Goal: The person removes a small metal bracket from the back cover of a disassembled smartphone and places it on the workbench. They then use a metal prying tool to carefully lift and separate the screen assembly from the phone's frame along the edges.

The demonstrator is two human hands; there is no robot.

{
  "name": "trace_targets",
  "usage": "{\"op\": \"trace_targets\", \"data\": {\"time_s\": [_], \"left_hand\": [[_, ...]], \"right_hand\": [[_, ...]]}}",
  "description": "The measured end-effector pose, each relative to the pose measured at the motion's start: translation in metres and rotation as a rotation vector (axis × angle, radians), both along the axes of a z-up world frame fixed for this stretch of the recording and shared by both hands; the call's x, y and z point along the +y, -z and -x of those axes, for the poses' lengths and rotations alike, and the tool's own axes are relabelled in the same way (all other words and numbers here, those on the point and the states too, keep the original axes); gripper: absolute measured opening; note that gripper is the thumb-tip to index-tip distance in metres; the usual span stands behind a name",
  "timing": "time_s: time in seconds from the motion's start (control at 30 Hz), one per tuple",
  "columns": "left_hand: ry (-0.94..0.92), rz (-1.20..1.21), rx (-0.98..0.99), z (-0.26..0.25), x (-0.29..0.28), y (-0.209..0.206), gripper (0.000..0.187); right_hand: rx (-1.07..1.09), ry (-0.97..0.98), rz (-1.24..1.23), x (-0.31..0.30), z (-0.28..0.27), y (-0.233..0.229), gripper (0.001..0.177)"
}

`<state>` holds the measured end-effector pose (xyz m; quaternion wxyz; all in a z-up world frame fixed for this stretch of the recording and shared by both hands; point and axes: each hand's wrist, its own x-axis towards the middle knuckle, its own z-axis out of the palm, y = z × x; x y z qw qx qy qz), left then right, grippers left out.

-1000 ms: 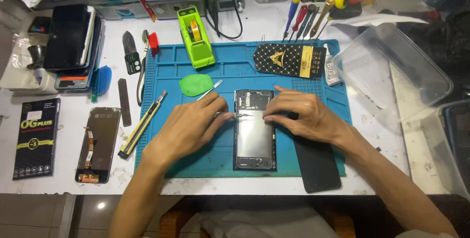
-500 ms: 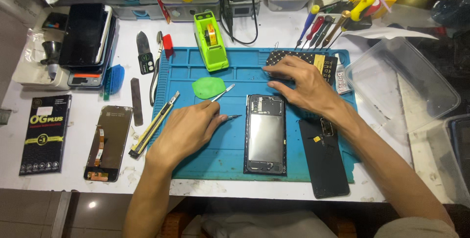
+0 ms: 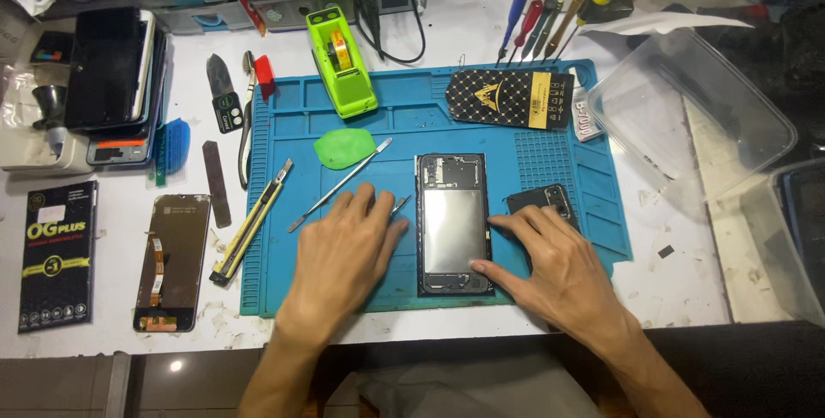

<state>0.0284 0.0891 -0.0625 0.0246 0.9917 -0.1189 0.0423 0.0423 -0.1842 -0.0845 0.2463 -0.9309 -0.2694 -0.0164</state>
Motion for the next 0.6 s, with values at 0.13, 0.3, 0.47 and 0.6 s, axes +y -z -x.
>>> {"op": "trace_targets", "data": {"time_s": [0.13, 0.3, 0.47, 0.6], "left_hand": [[0.085, 0.153, 0.041, 0.02, -0.019, 0.003, 0.027], [-0.102, 0.057, -0.161, 0.032, 0.001, 0.019, 0.024], [-0.086, 0.201, -0.124, 0.031, 0.014, 0.03, 0.021], [-0.106, 0.281, -0.149, 0.031, 0.014, 0.03, 0.015]], "right_hand": [[-0.079, 0.035, -0.063, -0.002, 0.015, 0.001, 0.054], [-0.166, 0.253, -0.112, -0.022, 0.03, 0.004, 0.052], [-0.121, 0.38, -0.179, -0.02, 0.04, 0.022, 0.058], [-0.167, 0.418, -0.147, -0.017, 0.04, 0.027, 0.05]]}}
